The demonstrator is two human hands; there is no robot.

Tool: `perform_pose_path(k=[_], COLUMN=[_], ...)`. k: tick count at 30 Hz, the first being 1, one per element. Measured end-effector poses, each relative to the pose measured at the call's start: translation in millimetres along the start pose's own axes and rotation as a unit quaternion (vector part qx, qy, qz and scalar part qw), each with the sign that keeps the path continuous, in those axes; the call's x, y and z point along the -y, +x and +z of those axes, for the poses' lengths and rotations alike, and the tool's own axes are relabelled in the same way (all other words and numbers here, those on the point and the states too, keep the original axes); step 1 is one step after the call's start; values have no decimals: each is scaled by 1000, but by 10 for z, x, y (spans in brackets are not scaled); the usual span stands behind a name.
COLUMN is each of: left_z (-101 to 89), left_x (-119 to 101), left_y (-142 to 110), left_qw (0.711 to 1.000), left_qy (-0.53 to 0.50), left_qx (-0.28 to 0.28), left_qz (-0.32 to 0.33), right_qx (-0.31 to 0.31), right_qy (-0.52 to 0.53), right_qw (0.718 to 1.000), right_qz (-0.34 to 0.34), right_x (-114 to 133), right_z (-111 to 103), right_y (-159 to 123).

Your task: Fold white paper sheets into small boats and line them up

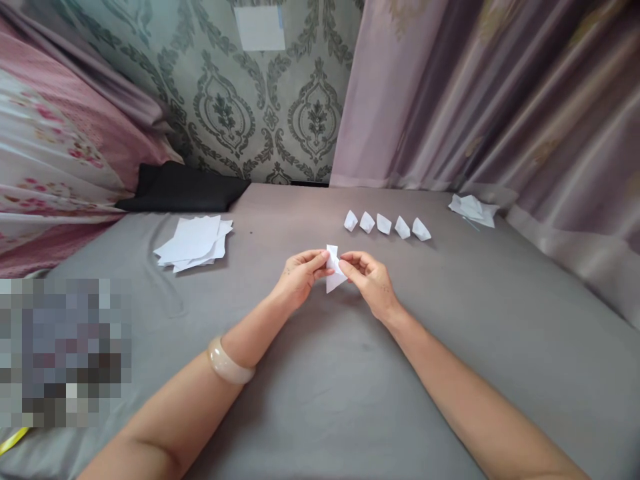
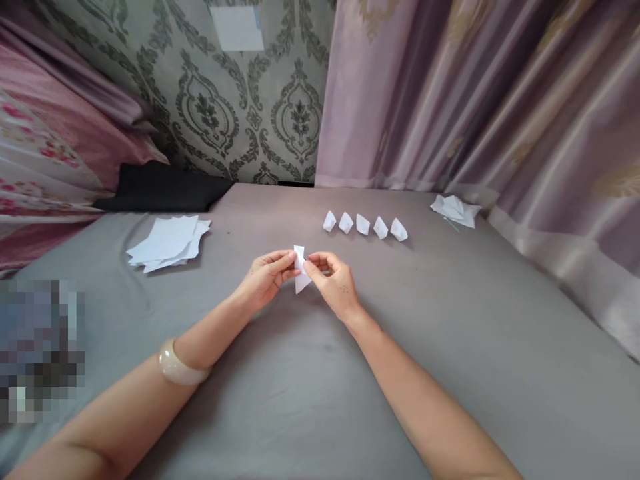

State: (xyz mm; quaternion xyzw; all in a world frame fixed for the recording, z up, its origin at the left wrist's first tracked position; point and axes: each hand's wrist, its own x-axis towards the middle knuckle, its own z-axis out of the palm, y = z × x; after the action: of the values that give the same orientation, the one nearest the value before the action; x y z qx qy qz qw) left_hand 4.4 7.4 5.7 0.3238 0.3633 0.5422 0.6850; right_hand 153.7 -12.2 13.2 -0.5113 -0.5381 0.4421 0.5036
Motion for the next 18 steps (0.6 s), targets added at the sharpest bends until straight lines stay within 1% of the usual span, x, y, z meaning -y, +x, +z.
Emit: perform_pose_path(k=[2,4,9,13,15,18], left_z=[20,39,64,65,64,65], left_x=[11,21,29,32,39,50], left_y=[-21,-41,-68,-71,-65,-52], left_qw=[1000,999,998,998,998,1000], left_qy=[12,23,38,41,35,17], left_qx=[18,29,42,51,42,17], left_qz=[-5,-5,10,11,11,17], right_qx=[-11,-17,-30,-36,-48,-73], right_qy=[-6,-9,-24,-41,-52,-114], right_qw=[1000,1000,999,998,995,978], right_qz=[-16,-16,-18,-35,-64,-156], right_x=[1,-5,-31,-35,-25,-3], right_z=[-23,-37,-46,-39,-27,-1], right_y=[22,36,50,47,29,-25])
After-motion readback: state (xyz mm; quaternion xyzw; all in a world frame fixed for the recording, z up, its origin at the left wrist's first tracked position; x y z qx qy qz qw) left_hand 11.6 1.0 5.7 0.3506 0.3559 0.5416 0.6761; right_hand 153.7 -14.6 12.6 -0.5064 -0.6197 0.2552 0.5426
